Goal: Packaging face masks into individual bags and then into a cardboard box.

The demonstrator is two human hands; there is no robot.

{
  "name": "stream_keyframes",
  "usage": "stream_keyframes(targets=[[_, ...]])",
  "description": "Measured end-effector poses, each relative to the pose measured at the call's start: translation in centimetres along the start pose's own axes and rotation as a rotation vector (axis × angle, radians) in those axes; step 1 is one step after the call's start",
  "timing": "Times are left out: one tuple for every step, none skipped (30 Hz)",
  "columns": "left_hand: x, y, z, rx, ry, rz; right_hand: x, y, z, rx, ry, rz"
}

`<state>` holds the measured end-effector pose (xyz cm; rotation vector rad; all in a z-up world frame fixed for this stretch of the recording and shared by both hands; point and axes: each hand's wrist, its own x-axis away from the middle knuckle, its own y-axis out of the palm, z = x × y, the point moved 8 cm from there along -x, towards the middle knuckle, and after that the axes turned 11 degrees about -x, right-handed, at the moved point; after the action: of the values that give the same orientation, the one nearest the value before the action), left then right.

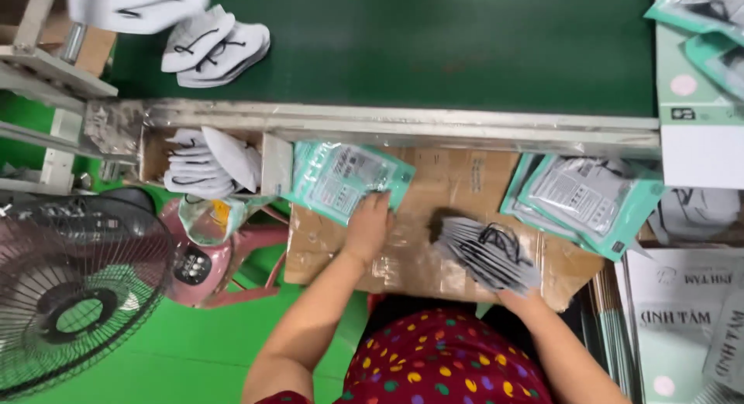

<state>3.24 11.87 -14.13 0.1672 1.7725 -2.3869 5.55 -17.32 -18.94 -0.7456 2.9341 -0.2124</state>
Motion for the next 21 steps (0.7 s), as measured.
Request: stream_keyframes(targets=[[-0.7,0.3,-0.8,0.001,-0.003,-0.008,0.6,0.2,0.3,-0.003,0.008,-0.002],[-0.7,1.1,-1.1,-0.069,0.002,-0.058,1.6,0.3,1.3,-0.025,0.107,-0.026],[-0.6,1.9,-1.4,-0.139,0.009,-0.108,2.8,0.3,2.1,-0.046,0.207,-0.05],[-1.4,0.7,-0.7,-0.145,0.015,-0.099,1.9,0.6,0.2,-0.047,0.195,-0.045],[-2.1,-0.8,-0.2,-0.12,-0.037,-0.055,1.0,0.7,-1.8,0.036,0.184,-0.032],[-2.5,-2.3,0.4,-0.094,-0.091,-0.015,0.4,0.8,-3.9,0.12,0.176,-0.021],[-3.1,-1.5,-0.9,-0.097,-0.087,-0.008,-1.3,1.0,-5.7,0.119,0.169,-0.017],[-3.1,-0.6,-2.3,0.067,-0.161,0.032,-1.9,1.4,-6.9,0.39,0.233,-0.101],[-3.0,0.4,-3.8,0.231,-0.236,0.069,-2.5,1.6,-8.0,0.659,0.299,-0.183],[-2.8,-0.3,-2.7,0.235,-0.234,0.07,-2.0,1.6,-7.9,0.663,0.301,-0.18],[-2.5,-0.9,-1.9,0.343,-0.262,0.073,-1.3,1.1,-7.1,0.318,0.432,-0.074],[-2.4,-1.8,-1.4,0.444,-0.288,0.079,-0.8,1.3,-6.3,-0.041,0.545,0.031],[-2.2,-0.4,-1.1,0.441,-0.284,0.083,-1.3,2.1,-6.9,-0.043,0.54,0.033],[-1.5,0.2,0.5,0.486,-0.104,0.172,-1.4,3.4,-7.8,-0.416,0.503,0.079],[-0.5,0.8,2.1,0.528,0.077,0.257,-1.6,4.6,-8.8,-0.787,0.456,0.125],[-0.7,-1.7,3.7,0.532,0.075,0.252,-1.4,4.1,-6.5,-0.785,0.461,0.129],[-1.1,-4.1,4.9,0.511,0.008,0.238,-1.4,3.0,-4.6,-0.673,0.402,0.17],[-2.1,-6.5,5.9,0.488,-0.054,0.236,-2.1,1.6,-2.7,-0.556,0.331,0.206],[-2.1,-6.4,5.8,0.491,-0.05,0.245,-2.3,1.0,-4.1,-0.551,0.323,0.206],[-1.9,-6.4,5.9,0.405,-0.017,0.232,-2.2,-0.6,-6.3,-0.202,0.217,0.301],[-1.8,-6.3,6.0,0.318,0.016,0.219,-2.1,-1.8,-8.8,0.147,0.107,0.391]])
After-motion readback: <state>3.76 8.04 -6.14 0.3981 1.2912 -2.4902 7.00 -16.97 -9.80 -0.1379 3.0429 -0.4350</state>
